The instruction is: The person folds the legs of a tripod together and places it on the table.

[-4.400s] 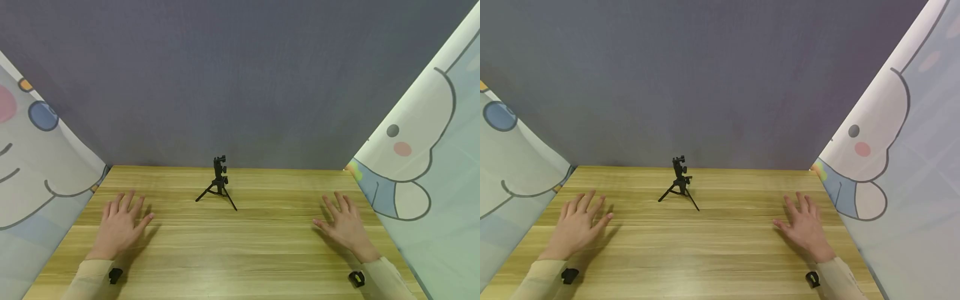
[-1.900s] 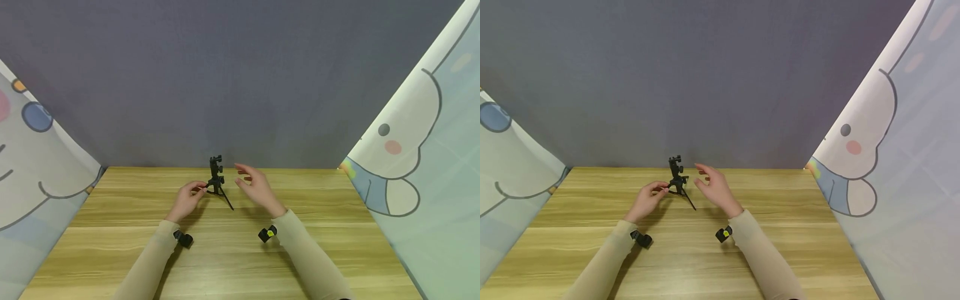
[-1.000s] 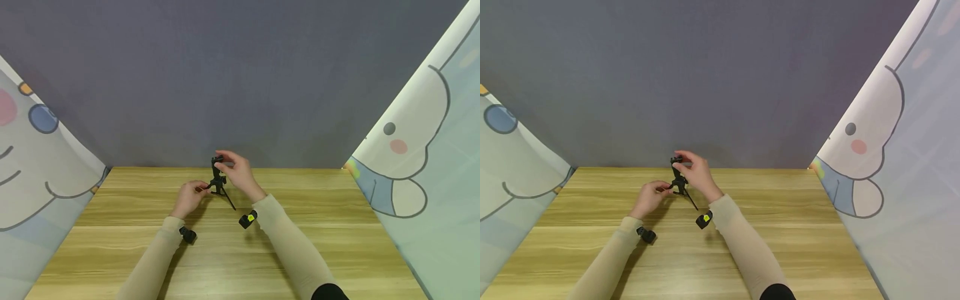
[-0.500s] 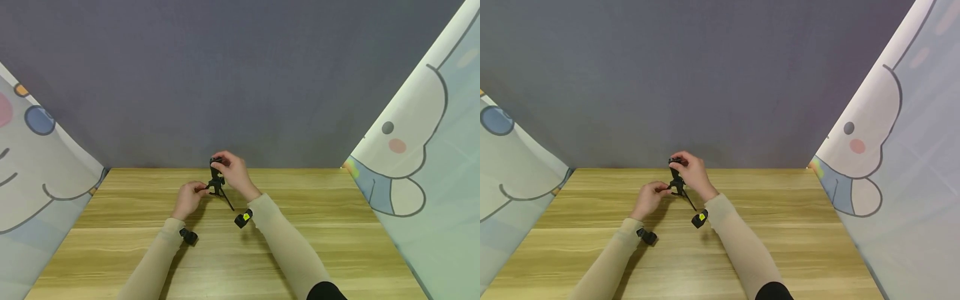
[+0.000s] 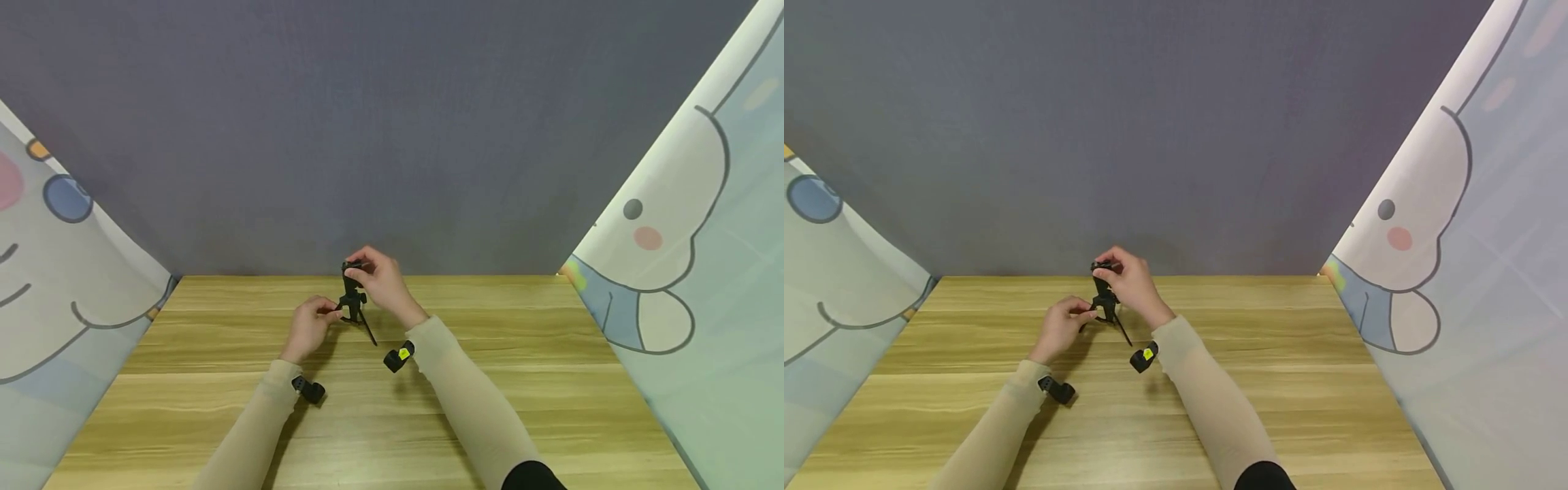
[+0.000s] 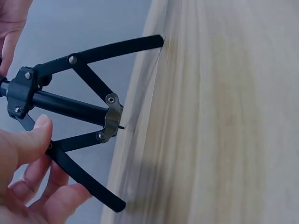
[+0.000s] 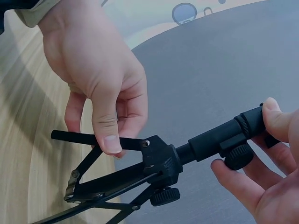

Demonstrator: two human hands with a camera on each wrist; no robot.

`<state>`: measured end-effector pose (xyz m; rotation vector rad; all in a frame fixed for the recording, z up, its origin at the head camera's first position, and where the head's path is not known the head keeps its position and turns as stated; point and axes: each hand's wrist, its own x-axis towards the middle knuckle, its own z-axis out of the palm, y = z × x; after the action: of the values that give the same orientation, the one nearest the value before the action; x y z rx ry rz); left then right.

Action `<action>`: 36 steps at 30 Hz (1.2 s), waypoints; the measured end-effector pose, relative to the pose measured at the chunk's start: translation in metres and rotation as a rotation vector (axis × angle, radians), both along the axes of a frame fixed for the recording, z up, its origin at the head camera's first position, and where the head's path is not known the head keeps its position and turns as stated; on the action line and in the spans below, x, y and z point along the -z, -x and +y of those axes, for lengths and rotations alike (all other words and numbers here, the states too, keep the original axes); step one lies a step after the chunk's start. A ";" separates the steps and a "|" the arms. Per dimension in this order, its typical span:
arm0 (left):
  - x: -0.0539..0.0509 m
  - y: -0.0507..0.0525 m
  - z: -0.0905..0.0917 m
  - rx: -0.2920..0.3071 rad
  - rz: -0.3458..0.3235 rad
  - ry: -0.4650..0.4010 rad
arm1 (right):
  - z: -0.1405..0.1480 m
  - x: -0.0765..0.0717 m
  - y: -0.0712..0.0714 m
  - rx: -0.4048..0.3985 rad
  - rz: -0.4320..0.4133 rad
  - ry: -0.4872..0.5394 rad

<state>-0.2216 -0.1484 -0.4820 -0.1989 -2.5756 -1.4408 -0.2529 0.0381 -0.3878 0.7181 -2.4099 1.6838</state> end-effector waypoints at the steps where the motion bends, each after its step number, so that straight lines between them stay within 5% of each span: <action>1: 0.000 -0.001 0.001 -0.001 -0.005 -0.014 | 0.000 0.000 0.000 -0.002 0.001 -0.003; 16: 0.013 -0.001 0.011 0.003 -0.129 -0.465 | 0.002 0.001 -0.002 -0.029 -0.023 0.023; 25: -0.006 -0.009 0.015 0.017 -0.153 -0.491 | 0.002 0.003 -0.001 -0.024 -0.046 0.048; 32: 0.018 0.001 0.012 -0.010 -0.105 -0.466 | 0.004 0.005 -0.002 -0.021 -0.066 0.050; 36: 0.017 0.002 0.012 -0.005 -0.140 -0.460 | 0.007 0.008 -0.002 -0.029 -0.081 0.088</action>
<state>-0.2231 -0.1369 -0.4989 -0.0263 -2.2542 -2.0553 -0.2504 0.0456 -0.3963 0.6877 -2.3712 1.8514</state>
